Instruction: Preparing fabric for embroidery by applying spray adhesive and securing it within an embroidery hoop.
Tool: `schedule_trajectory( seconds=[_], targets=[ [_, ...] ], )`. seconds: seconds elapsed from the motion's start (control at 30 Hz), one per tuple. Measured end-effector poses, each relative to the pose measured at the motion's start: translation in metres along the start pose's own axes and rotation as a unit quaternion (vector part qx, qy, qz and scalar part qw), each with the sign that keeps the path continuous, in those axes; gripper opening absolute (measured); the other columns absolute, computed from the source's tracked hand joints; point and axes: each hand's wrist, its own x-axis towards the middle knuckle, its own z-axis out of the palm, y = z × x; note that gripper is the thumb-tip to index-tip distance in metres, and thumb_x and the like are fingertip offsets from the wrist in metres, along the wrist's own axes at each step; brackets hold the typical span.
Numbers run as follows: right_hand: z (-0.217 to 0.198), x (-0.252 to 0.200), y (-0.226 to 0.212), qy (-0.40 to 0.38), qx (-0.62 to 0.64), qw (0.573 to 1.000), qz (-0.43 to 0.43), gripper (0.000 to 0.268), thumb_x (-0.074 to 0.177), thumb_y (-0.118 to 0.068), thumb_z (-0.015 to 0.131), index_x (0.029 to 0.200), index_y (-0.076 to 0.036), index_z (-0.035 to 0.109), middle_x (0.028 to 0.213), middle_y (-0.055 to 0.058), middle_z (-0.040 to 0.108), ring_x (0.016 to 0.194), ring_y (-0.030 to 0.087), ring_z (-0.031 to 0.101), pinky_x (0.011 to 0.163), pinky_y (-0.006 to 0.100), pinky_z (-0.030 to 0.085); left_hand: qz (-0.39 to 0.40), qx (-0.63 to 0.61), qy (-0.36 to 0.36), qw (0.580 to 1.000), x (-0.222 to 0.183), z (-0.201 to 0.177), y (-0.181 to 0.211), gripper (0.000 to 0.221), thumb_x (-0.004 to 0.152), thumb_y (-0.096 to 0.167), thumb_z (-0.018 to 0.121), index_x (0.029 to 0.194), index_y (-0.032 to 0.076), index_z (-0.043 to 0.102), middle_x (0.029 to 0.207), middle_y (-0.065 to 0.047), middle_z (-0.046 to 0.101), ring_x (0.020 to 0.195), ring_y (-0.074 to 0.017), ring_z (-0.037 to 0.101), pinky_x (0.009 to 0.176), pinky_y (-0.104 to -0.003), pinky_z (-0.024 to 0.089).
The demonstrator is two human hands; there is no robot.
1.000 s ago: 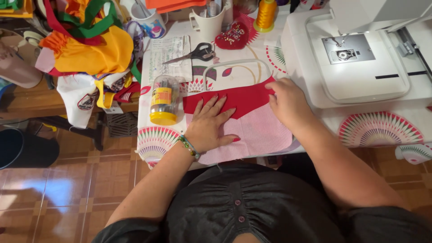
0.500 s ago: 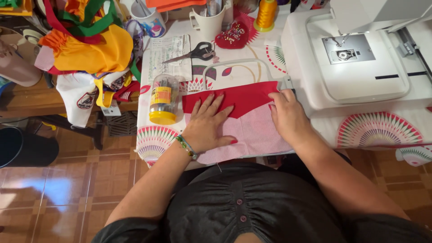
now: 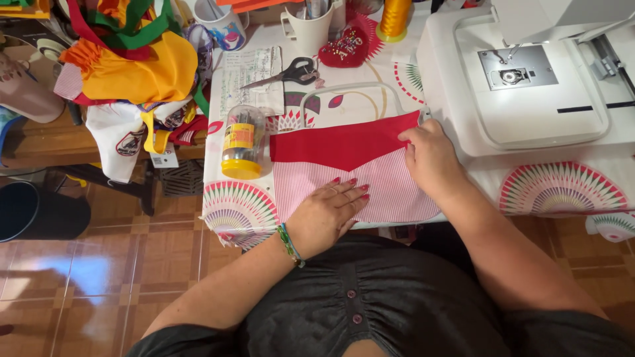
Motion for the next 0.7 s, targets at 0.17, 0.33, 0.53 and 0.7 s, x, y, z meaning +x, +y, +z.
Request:
schedule_trajectory(
  seconds=[0.17, 0.33, 0.53, 0.7],
  targets=[
    [0.017, 0.000, 0.015, 0.018, -0.004, 1.000, 0.001, 0.029, 0.089, -0.011, 0.066, 0.117, -0.016, 0.071, 0.111, 0.005, 0.056, 0.113, 0.027, 0.065, 0.096, 0.035, 0.055, -0.009, -0.025, 0.025, 0.999, 0.002, -0.012, 0.009, 0.032, 0.097, 0.029, 0.059, 0.124, 0.015, 0.072, 0.133, -0.008, 0.069, 0.125, -0.0314, 0.065, 0.107, -0.046, 0.050],
    [-0.014, 0.001, -0.019, 0.035, 0.018, 0.999, -0.022, 0.027, 0.088, -0.001, 0.063, 0.114, 0.000, 0.071, 0.131, 0.023, 0.054, 0.124, 0.041, 0.059, 0.104, 0.044, 0.051, -0.024, -0.003, -0.028, 0.999, 0.001, -0.019, 0.005, 0.047, 0.091, 0.047, 0.064, 0.128, 0.018, 0.070, 0.142, -0.010, 0.062, 0.133, -0.0339, 0.058, 0.115, -0.055, 0.039],
    [-0.012, -0.003, -0.018, 0.039, 0.055, 0.997, -0.043, 0.028, 0.091, 0.003, 0.060, 0.115, 0.011, 0.069, 0.160, 0.027, 0.034, 0.143, 0.041, 0.046, 0.118, 0.043, 0.041, -0.154, 0.120, -0.012, 0.981, 0.012, -0.032, -0.023, 0.081, 0.096, 0.071, 0.046, 0.149, 0.010, 0.051, 0.155, -0.024, 0.046, 0.145, -0.0437, 0.041, 0.116, -0.061, 0.032],
    [-0.010, -0.003, -0.014, 0.046, 0.054, 0.996, -0.052, 0.027, 0.091, 0.002, 0.059, 0.114, 0.012, 0.069, 0.162, 0.025, 0.035, 0.143, 0.039, 0.047, 0.119, 0.039, 0.041, -0.240, 0.120, -0.111, 0.957, 0.011, -0.024, -0.046, 0.093, 0.092, 0.079, 0.041, 0.152, 0.008, 0.048, 0.159, -0.024, 0.039, 0.151, -0.0411, 0.031, 0.121, -0.057, 0.025]
  ],
)
